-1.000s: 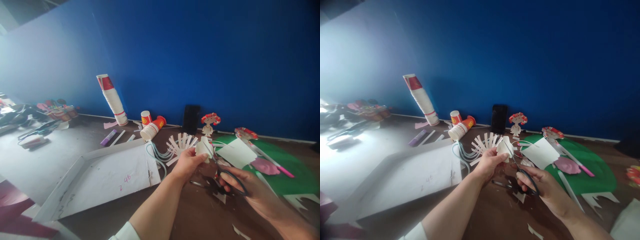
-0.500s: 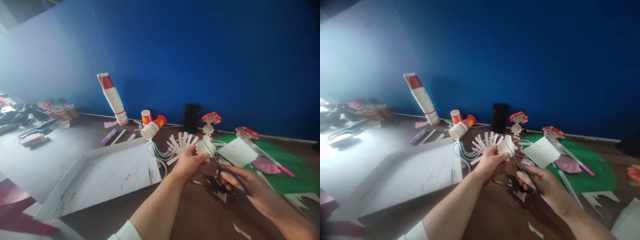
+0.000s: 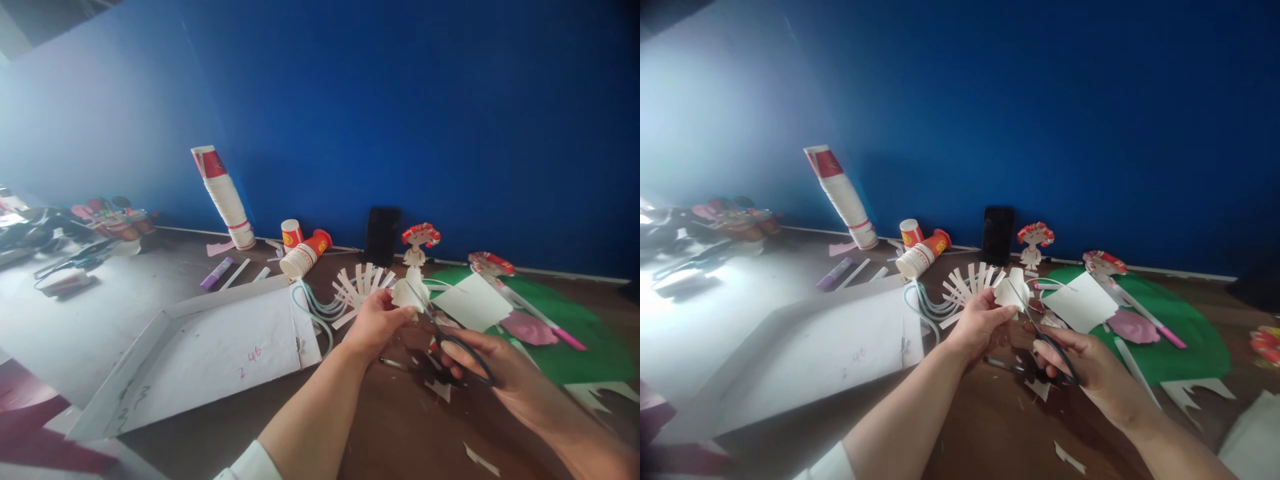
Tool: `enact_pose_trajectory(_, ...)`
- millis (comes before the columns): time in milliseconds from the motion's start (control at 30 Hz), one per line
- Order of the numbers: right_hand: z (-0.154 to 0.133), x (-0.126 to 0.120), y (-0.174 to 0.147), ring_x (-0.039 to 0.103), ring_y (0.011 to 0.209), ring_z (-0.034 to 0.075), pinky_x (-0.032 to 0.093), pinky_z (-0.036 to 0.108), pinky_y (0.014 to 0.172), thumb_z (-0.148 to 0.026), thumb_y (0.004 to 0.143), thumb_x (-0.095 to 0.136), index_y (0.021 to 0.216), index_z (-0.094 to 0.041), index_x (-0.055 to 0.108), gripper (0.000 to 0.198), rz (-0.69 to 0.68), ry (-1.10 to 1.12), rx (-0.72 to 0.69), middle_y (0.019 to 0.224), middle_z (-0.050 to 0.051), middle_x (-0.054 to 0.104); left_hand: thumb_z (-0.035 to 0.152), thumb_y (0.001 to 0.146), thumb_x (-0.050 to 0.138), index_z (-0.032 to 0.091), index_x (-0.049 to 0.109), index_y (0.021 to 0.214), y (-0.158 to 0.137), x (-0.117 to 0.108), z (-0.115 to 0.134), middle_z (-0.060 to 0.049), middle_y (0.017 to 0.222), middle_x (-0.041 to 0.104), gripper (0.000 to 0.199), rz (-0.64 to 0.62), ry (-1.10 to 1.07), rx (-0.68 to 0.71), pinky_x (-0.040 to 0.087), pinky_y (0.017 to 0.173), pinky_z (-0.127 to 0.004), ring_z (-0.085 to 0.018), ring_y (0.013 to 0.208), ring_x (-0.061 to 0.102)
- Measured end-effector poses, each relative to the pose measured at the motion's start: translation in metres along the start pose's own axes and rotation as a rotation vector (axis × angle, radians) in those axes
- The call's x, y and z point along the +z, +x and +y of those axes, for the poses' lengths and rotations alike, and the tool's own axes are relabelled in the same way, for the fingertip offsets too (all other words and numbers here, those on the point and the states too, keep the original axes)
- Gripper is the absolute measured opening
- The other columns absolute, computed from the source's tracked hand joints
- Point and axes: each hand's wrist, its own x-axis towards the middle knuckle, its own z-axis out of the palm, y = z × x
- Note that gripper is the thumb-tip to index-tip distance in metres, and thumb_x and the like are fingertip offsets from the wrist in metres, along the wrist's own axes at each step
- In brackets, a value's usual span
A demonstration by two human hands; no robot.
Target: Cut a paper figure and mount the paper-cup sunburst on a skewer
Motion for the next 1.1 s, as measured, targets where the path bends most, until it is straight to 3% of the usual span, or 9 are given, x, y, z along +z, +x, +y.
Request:
enact_pose_trajectory(200, -0.005, -0.002, -0.002, 0.057, 0.070, 0.020, 0.046, 0.026, 0.061, -0.051, 0.084, 0.068, 0.086, -0.024, 0.072, 0.028, -0.096, 0.031, 0.021, 0.076, 0.001, 0.067, 0.038, 0.057, 0.091, 0.014, 0.064, 0.093, -0.001, 0.001, 0.001, -0.003, 0.081, 0.069, 0.051, -0.009, -0.022, 0.003, 0.050, 0.069, -0.027, -0.014, 0.068, 0.063)
enact_pose_trajectory(367, 0.001, -0.005, 0.000, 0.058, 0.073, 0.021, 0.045, 0.027, 0.065, -0.045, 0.085, 0.070, 0.090, -0.024, 0.074, 0.022, -0.105, 0.013, 0.016, 0.078, 0.001, 0.068, 0.037, 0.058, 0.090, 0.014, 0.065, 0.092, -0.002, 0.001, 0.002, -0.003, 0.081, 0.070, 0.048, 0.000, -0.008, 0.005, 0.049, 0.069, -0.026, -0.014, 0.068, 0.063)
enact_pose_trajectory(533, 0.001, -0.005, 0.000, 0.059, 0.073, 0.023, 0.045, 0.029, 0.063, -0.052, 0.081, 0.071, 0.092, -0.024, 0.074, 0.030, -0.088, 0.020, 0.071, 0.078, 0.002, 0.069, 0.035, 0.057, 0.090, 0.014, 0.063, 0.091, -0.001, 0.001, 0.002, -0.002, 0.080, 0.069, 0.047, 0.013, -0.012, 0.007, 0.048, 0.068, -0.025, -0.013, 0.068, 0.063)
enact_pose_trajectory(833, -0.013, -0.002, -0.003, 0.052, 0.070, 0.019, 0.042, 0.028, 0.061, -0.053, 0.081, 0.070, 0.087, -0.023, 0.073, 0.031, -0.102, 0.018, 0.049, 0.074, 0.001, 0.063, 0.033, 0.057, 0.089, 0.014, 0.063, 0.091, -0.002, 0.003, 0.004, -0.001, 0.079, 0.068, 0.047, 0.021, -0.002, 0.006, 0.048, 0.070, -0.025, -0.012, 0.068, 0.061)
enact_pose_trajectory(967, -0.008, -0.004, -0.001, 0.053, 0.069, 0.019, 0.042, 0.027, 0.062, -0.051, 0.081, 0.071, 0.080, -0.023, 0.071, 0.029, -0.110, 0.011, 0.032, 0.073, 0.000, 0.063, 0.034, 0.057, 0.089, 0.014, 0.063, 0.090, -0.003, 0.003, 0.005, -0.002, 0.078, 0.068, 0.046, 0.024, 0.014, 0.003, 0.048, 0.068, -0.025, -0.013, 0.068, 0.062)
enact_pose_trajectory(1100, 0.001, -0.006, 0.000, 0.054, 0.073, 0.020, 0.043, 0.029, 0.064, -0.050, 0.086, 0.068, 0.089, -0.024, 0.070, 0.026, -0.158, 0.057, 0.056, 0.077, 0.000, 0.062, 0.034, 0.060, 0.087, 0.015, 0.063, 0.092, -0.003, 0.002, 0.005, -0.002, 0.079, 0.068, 0.045, 0.007, 0.023, 0.003, 0.048, 0.069, -0.025, -0.013, 0.069, 0.062)
